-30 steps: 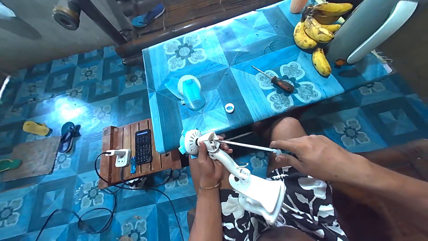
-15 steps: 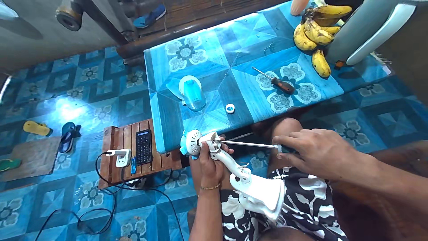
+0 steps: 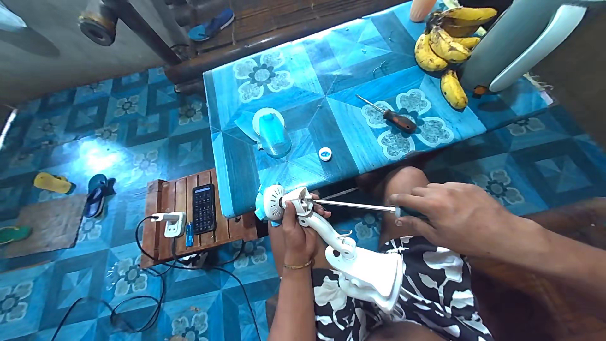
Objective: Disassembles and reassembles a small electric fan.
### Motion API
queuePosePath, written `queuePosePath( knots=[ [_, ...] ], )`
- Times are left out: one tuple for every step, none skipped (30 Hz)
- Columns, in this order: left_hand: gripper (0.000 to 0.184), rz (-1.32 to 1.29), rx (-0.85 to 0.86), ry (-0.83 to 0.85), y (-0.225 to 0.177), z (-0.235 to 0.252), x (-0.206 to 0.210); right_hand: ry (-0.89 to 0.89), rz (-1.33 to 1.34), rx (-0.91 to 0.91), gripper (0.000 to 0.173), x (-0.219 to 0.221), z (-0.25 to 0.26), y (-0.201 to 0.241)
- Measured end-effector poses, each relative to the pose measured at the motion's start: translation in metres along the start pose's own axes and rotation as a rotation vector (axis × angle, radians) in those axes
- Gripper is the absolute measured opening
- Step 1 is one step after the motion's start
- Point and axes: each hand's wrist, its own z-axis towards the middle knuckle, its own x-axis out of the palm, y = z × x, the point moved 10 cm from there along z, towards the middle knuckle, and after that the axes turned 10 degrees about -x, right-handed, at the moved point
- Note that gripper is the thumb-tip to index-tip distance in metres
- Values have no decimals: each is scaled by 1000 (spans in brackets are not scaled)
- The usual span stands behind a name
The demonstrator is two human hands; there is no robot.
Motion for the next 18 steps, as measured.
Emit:
queuePosePath(
  knots=[
    [45,0,0,3,0,0,0,-4,-2,-2,35,-1,0,0],
    [45,1,2,3,0,0,0,-3,-5,-1,35,-1,-1,-1],
    [44,3,3,2,0,0,0,-8,-6,-2,35,-1,-1,-1],
    [44,6,5,0,0,0,0,-13,-7,-5,35,-2,-1,-1],
    [44,5,5,0,0,0,0,-11,-5,-5,35,-2,-2,-1],
    [44,4,2,2,0,0,1,-8,9,-4,35,-1,-2,-2],
    [43,0,-2,3,0,0,1,1,42,3,34,1,-2,-4],
    [43,-7,-4,1,0,0,1,9,108,18,34,3,-2,-8],
    [42,-11,0,-8,0,-1,0,29,222,53,32,8,-2,-13],
    [42,-5,16,-19,0,-1,0,67,405,121,30,15,-3,-19],
    [43,22,40,-19,-1,-3,1,75,622,186,27,25,-4,-22],
    [44,67,79,-10,-5,-5,3,38,874,230,25,37,-4,-22],
    [45,121,120,-3,-9,-8,7,-18,1155,264,24,49,-1,-18],
    [47,179,156,7,-12,-13,13,-66,1413,299,24,60,4,-11],
    [48,250,188,16,-14,-18,22,-107,1632,341,24,70,10,-4],
    [46,331,210,27,-15,-24,35,-134,1823,385,23,78,18,5],
    [46,383,215,34,-13,-30,48,-161,1974,436,21,84,26,13],
    [49,418,215,30,-12,-34,60,-184,2076,492,18,87,35,18]
  ],
)
